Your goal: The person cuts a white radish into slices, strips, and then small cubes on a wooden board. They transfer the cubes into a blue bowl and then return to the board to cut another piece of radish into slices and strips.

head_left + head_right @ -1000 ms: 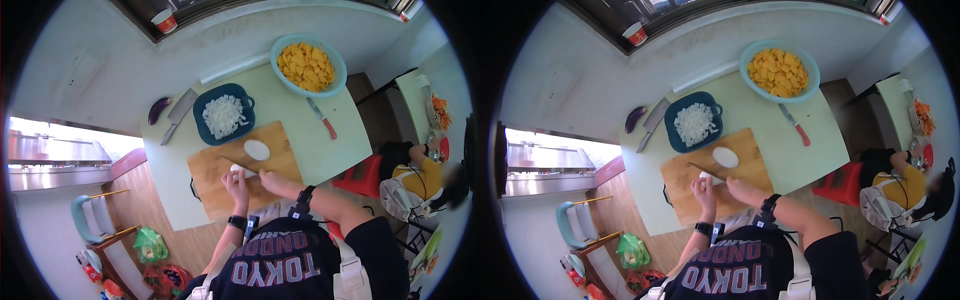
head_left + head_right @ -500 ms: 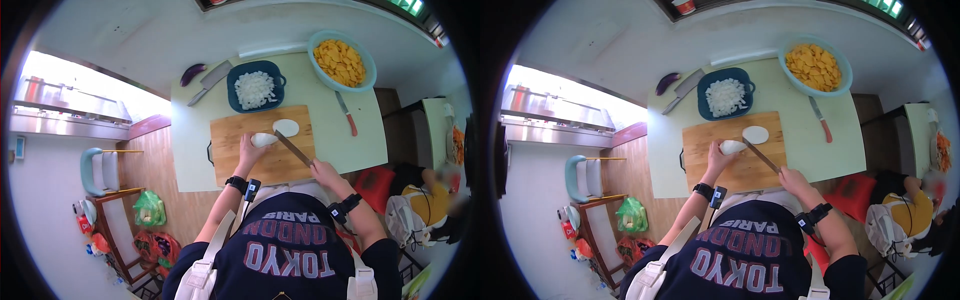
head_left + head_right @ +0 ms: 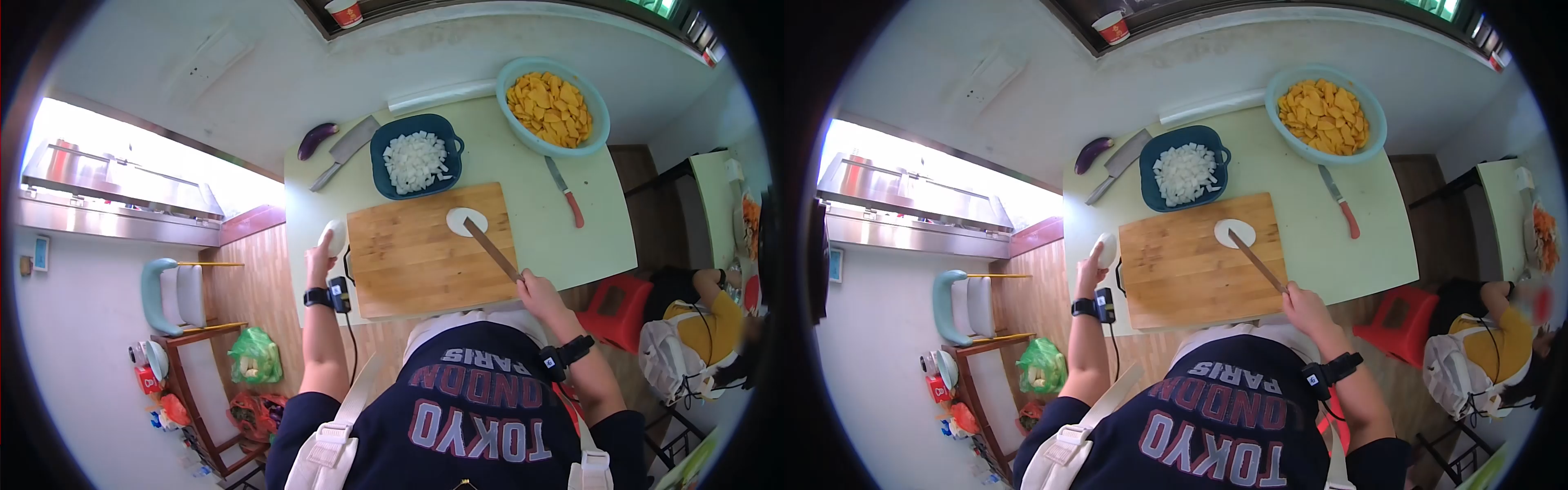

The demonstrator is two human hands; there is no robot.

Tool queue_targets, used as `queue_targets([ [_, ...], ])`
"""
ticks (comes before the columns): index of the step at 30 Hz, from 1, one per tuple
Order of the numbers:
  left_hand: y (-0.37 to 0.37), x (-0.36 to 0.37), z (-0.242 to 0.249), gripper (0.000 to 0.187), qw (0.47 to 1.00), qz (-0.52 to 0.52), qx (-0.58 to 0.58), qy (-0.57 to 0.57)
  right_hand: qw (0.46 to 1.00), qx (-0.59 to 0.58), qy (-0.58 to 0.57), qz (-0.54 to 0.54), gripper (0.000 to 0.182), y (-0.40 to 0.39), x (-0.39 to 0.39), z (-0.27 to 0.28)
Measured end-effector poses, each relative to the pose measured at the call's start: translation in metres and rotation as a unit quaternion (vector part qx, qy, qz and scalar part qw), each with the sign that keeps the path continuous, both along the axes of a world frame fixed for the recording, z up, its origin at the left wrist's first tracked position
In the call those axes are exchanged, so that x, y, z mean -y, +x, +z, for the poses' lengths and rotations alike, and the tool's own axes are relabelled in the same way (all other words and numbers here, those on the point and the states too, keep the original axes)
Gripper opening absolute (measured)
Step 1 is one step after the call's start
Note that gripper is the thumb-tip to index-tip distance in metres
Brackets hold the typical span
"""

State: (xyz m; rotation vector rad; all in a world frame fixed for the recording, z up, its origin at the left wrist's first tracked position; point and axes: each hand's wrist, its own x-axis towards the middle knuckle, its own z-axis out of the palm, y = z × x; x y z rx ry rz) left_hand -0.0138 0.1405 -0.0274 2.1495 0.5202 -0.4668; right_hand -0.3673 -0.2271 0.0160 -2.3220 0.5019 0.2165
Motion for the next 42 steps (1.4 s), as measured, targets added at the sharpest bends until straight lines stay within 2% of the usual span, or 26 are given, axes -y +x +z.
queue_targets([
  [4, 0.021, -0.022, -0.014, 0.071, 0.999, -0.012, 0.001, 0.034, 1.000, 0.004, -0.020, -0.009, 0.017, -0.009, 0.002, 0.002],
  [6, 0.024, -0.020, -0.015, 0.068, 0.996, -0.031, -0.081, 0.037, 1.000, 0.013, -0.018, -0.010, 0.017, -0.015, 0.006, 0.002],
  [7, 0.023, -0.011, -0.017, 0.068, 0.995, -0.036, -0.084, 0.034, 1.000, 0.014, -0.022, -0.008, 0.017, -0.017, 0.007, 0.002],
  [8, 0.022, -0.003, -0.020, 0.066, 0.970, -0.087, -0.012, 0.225, 1.000, 0.016, -0.025, -0.005, 0.017, -0.017, 0.008, 0.002],
  [9, 0.020, 0.007, -0.018, 0.066, 0.901, -0.134, 0.062, 0.407, 1.000, 0.014, -0.027, -0.009, 0.017, -0.018, 0.009, 0.001],
  [10, 0.000, 0.044, 0.024, 0.065, 0.892, -0.148, 0.062, 0.422, 0.999, 0.015, -0.024, -0.020, 0.018, -0.019, 0.010, 0.000],
  [11, -0.004, 0.057, 0.017, 0.057, 0.891, -0.182, 0.191, 0.369, 0.999, 0.016, -0.022, -0.030, 0.018, -0.021, 0.011, 0.000],
  [12, -0.013, 0.082, 0.015, 0.050, 0.909, -0.187, 0.279, 0.247, 0.999, 0.012, -0.023, -0.033, 0.018, -0.021, 0.011, 0.001],
  [14, -0.041, 0.139, 0.035, 0.035, 0.911, -0.315, 0.263, 0.042, 0.999, 0.014, -0.016, -0.047, 0.019, -0.018, 0.013, 0.003],
  [16, -0.064, 0.180, 0.006, 0.019, 0.789, -0.403, 0.454, 0.096, 0.998, 0.022, -0.025, -0.053, 0.018, -0.016, 0.014, 0.001],
  [18, -0.088, 0.204, 0.019, 0.011, 0.818, -0.448, 0.348, 0.099, 0.997, 0.032, -0.032, -0.059, 0.018, -0.014, 0.017, 0.000],
  [21, -0.115, 0.220, 0.014, 0.010, 0.816, -0.420, 0.387, 0.090, 0.995, 0.025, -0.043, -0.085, 0.018, -0.012, 0.023, 0.000],
  [22, -0.117, 0.223, 0.009, 0.019, 0.821, -0.452, 0.338, 0.082, 0.994, 0.027, -0.038, -0.094, 0.018, -0.012, 0.024, -0.001],
  [23, -0.121, 0.229, 0.005, 0.019, 0.822, -0.453, 0.336, 0.083, 0.994, 0.029, -0.032, -0.103, 0.018, -0.013, 0.025, -0.002],
  [25, -0.132, 0.246, 0.003, 0.035, 0.772, -0.510, 0.376, -0.044, 0.994, 0.021, -0.031, -0.107, 0.018, -0.014, 0.025, -0.004],
  [26, -0.136, 0.252, 0.000, 0.035, 0.773, -0.509, 0.376, -0.043, 0.993, 0.015, -0.033, -0.110, 0.019, -0.014, 0.026, -0.005],
  [28, -0.142, 0.263, -0.008, 0.049, 0.709, -0.559, 0.425, 0.069, 0.994, 0.011, -0.027, -0.108, 0.019, -0.014, 0.027, -0.008],
  [29, -0.141, 0.262, -0.010, 0.049, 0.709, -0.557, 0.426, 0.069, 0.994, 0.007, -0.022, -0.109, 0.019, -0.015, 0.027, -0.010],
  [31, -0.137, 0.260, -0.005, 0.051, 0.708, -0.636, 0.298, 0.074, 0.994, 0.003, -0.025, -0.107, 0.019, -0.017, 0.027, -0.010],
  [32, -0.135, 0.260, -0.003, 0.051, 0.707, -0.635, 0.302, 0.073, 0.994, 0.001, -0.026, -0.107, 0.020, -0.017, 0.029, -0.011],
  [34, -0.130, 0.257, 0.003, 0.056, 0.705, -0.687, 0.166, 0.059, 0.993, 0.010, -0.026, -0.114, 0.019, -0.020, 0.030, -0.014],
  [35, -0.123, 0.261, 0.004, 0.056, 0.704, -0.688, 0.165, 0.060, 0.992, 0.016, -0.022, -0.120, 0.019, -0.022, 0.029, -0.016],
  [37, -0.093, 0.285, 0.008, 0.043, 0.793, -0.509, 0.334, 0.024, 0.992, 0.008, -0.025, -0.121, 0.019, -0.023, 0.028, -0.012],
  [39, -0.067, 0.307, 0.010, 0.032, 0.765, -0.367, 0.530, 0.020, 0.992, 0.001, -0.033, -0.121, 0.019, -0.025, 0.030, -0.010],
  [40, -0.056, 0.309, 0.011, 0.032, 0.765, -0.365, 0.530, 0.017, 0.992, 0.007, -0.029, -0.120, 0.019, -0.027, 0.029, -0.010],
  [42, -0.034, 0.302, 0.012, 0.024, 0.791, -0.501, 0.293, 0.192, 0.993, 0.012, -0.029, -0.117, 0.019, -0.030, 0.031, -0.008],
])
